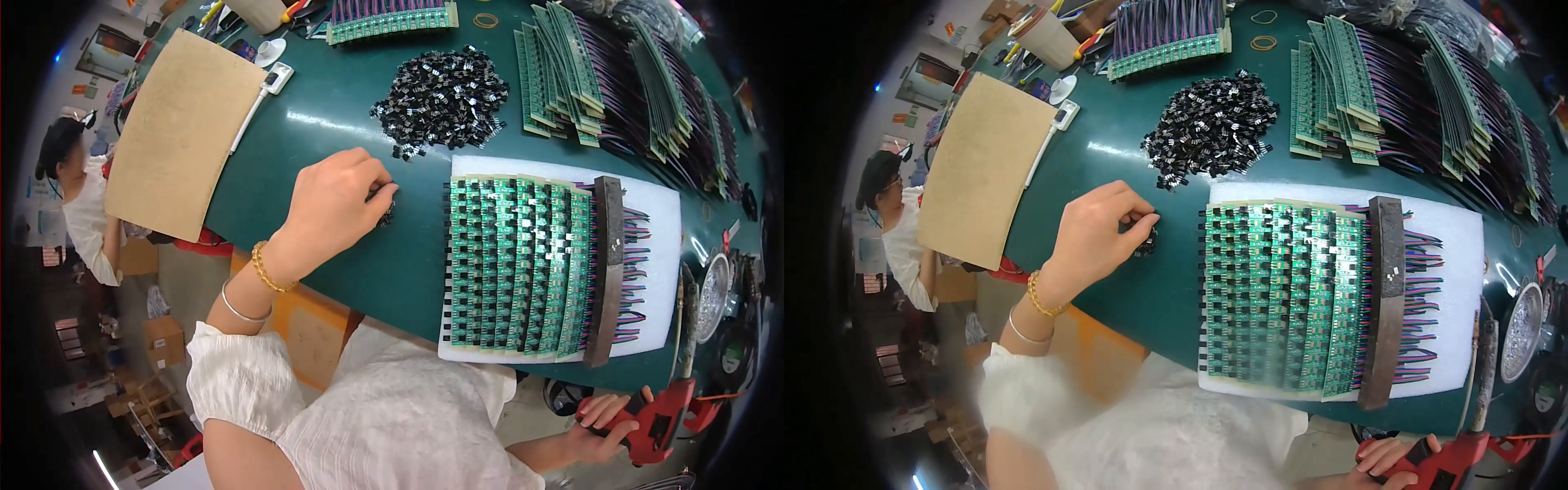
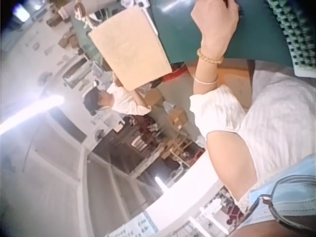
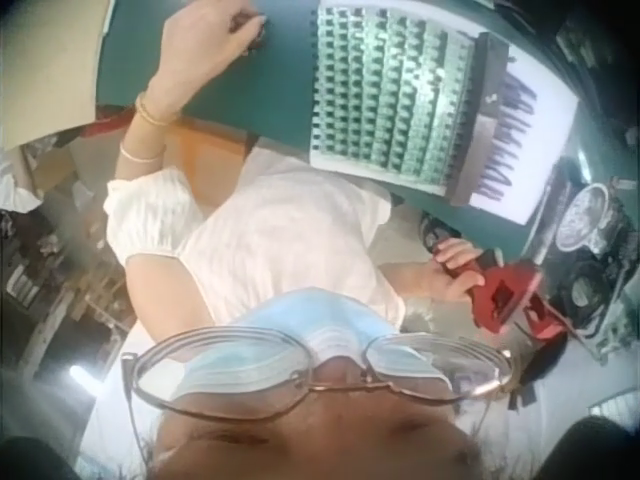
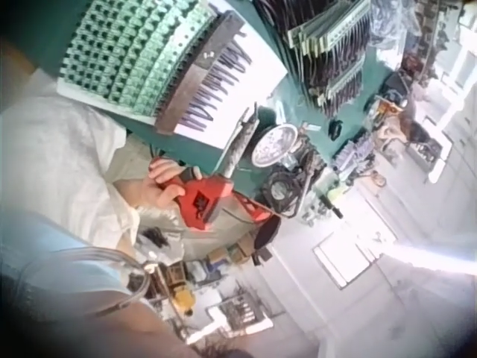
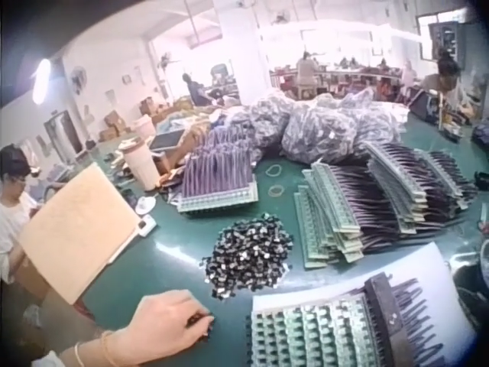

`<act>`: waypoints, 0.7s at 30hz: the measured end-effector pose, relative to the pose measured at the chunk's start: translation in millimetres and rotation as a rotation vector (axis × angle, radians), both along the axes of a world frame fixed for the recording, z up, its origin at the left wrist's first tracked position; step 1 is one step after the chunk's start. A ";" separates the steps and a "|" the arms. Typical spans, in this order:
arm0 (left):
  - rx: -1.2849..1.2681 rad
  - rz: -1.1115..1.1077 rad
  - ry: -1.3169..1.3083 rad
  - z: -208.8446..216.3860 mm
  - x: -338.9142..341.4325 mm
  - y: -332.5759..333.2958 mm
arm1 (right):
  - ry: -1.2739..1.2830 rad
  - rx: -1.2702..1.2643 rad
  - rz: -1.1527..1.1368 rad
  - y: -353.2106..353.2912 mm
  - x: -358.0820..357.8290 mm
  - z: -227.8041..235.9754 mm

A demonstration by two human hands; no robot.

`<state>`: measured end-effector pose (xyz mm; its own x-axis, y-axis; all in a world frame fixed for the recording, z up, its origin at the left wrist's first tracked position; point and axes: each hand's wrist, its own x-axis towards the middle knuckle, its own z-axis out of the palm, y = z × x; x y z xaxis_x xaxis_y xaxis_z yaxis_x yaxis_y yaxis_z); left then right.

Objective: The person solders electronic components onto printed circuit boards using a soldering iron with a built-in solder feeder.

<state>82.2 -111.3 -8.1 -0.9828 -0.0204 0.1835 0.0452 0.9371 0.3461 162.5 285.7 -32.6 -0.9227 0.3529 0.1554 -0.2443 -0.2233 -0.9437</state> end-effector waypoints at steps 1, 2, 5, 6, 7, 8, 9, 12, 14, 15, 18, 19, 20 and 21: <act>-0.120 -0.025 0.014 0.7 -2.3 2.9 | -0.004 -0.010 0.031 -2.5 0.3 1.7; -0.106 -0.034 0.022 1.5 -4.1 5.2 | -0.011 -0.025 -0.009 -6.8 1.7 1.5; -0.354 -0.119 0.070 3.5 -12.5 10.5 | 0.021 -0.037 0.008 -14.0 6.6 -3.6; -0.279 -0.135 0.110 5.4 -12.3 8.2 | 0.022 -0.074 0.023 -16.7 9.2 -3.6; -0.201 -0.153 0.149 6.1 -13.3 11.3 | 0.038 -0.045 -0.011 -21.5 10.8 -3.5; -0.061 -0.160 0.154 11.3 -10.9 20.9 | 0.021 -0.060 0.043 -27.2 11.9 -3.4; 0.078 -0.174 0.150 19.8 -5.3 32.3 | 0.001 -0.077 0.091 -27.7 14.9 -5.8; 0.453 -0.444 0.144 43.8 21.5 75.2 | -0.265 0.101 0.017 -11.2 44.6 -37.7; 0.582 -0.591 0.177 35.9 28.9 111.6 | -0.184 0.209 0.221 -54.4 19.9 4.9; 0.662 -0.637 0.173 30.1 31.6 124.6 | -0.220 0.242 0.329 -56.9 16.9 10.0; 0.818 -0.595 0.204 14.8 37.8 152.7 | -0.344 0.148 0.472 -61.8 11.8 15.3; 0.815 -0.592 0.200 12.2 39.3 156.0 | -0.347 0.143 0.475 -64.9 10.7 17.9; 0.822 -0.578 0.215 10.1 40.8 158.2 | -0.385 0.070 0.424 -68.7 9.8 20.6; 0.829 -0.562 0.230 8.1 42.1 160.2 | -0.423 -0.002 0.374 -70.8 9.0 22.8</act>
